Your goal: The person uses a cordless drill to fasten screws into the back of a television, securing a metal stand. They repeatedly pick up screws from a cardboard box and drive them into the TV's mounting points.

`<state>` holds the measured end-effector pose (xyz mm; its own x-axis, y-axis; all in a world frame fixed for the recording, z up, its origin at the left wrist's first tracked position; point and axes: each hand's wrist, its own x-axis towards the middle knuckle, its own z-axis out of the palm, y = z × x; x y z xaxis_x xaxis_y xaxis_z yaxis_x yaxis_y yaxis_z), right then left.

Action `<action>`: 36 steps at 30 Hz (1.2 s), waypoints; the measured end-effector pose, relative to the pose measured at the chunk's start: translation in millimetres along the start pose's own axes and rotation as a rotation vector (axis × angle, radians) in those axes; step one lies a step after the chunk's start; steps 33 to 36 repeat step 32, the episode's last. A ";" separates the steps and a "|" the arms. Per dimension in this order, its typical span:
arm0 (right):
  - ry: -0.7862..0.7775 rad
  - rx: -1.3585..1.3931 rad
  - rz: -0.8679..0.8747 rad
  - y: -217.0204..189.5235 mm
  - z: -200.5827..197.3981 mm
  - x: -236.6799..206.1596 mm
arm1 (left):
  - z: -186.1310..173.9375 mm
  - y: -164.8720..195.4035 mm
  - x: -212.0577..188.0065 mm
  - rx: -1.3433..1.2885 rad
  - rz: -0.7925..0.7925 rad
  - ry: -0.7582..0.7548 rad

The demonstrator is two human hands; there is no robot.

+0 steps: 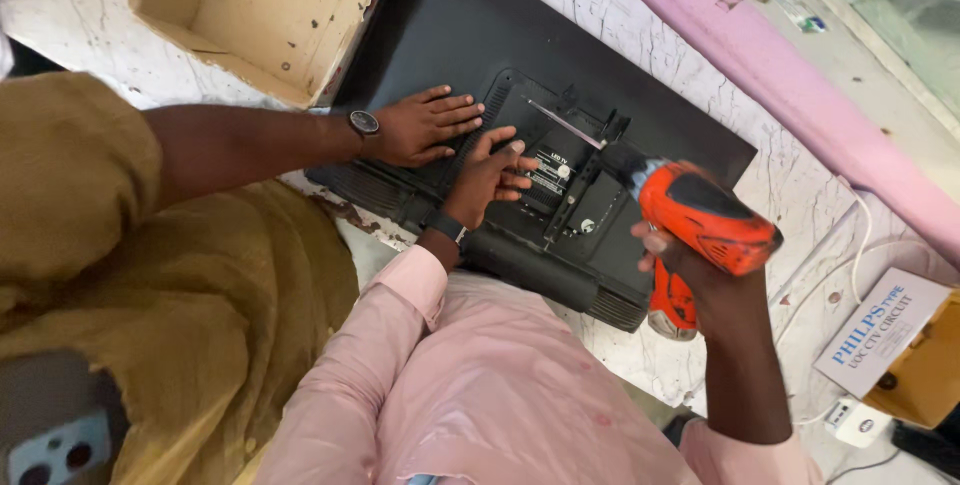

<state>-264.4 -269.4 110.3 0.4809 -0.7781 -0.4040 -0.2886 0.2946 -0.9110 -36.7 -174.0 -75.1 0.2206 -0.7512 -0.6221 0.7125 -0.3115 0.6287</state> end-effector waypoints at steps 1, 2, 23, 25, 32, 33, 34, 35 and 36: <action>-0.011 -0.035 -0.001 -5.9 5.3 13.3 | -1.8 5.2 7.9 -0.010 -0.032 -0.005; -0.025 -0.071 -0.003 -12.3 10.1 26.6 | -4.7 10.7 15.4 -0.021 -0.063 -0.008; -0.296 -0.427 0.046 -63.3 69.3 156.1 | -49.0 20.0 71.0 -0.132 -0.222 0.037; -0.331 -0.442 0.035 -68.2 73.1 160.0 | -50.8 19.0 70.7 -0.132 -0.221 0.036; -0.362 -0.407 0.053 -68.8 88.3 159.2 | -54.2 18.4 67.8 -0.144 -0.198 0.032; -0.362 -0.407 0.053 -68.8 88.3 159.2 | -54.2 18.4 67.8 -0.144 -0.198 0.032; -0.362 -0.407 0.053 -68.8 88.3 159.2 | -54.2 18.4 67.8 -0.144 -0.198 0.032; -0.362 -0.407 0.053 -68.8 88.3 159.2 | -54.2 18.4 67.8 -0.144 -0.198 0.032; -0.362 -0.407 0.053 -68.8 88.3 159.2 | -54.2 18.4 67.8 -0.144 -0.198 0.032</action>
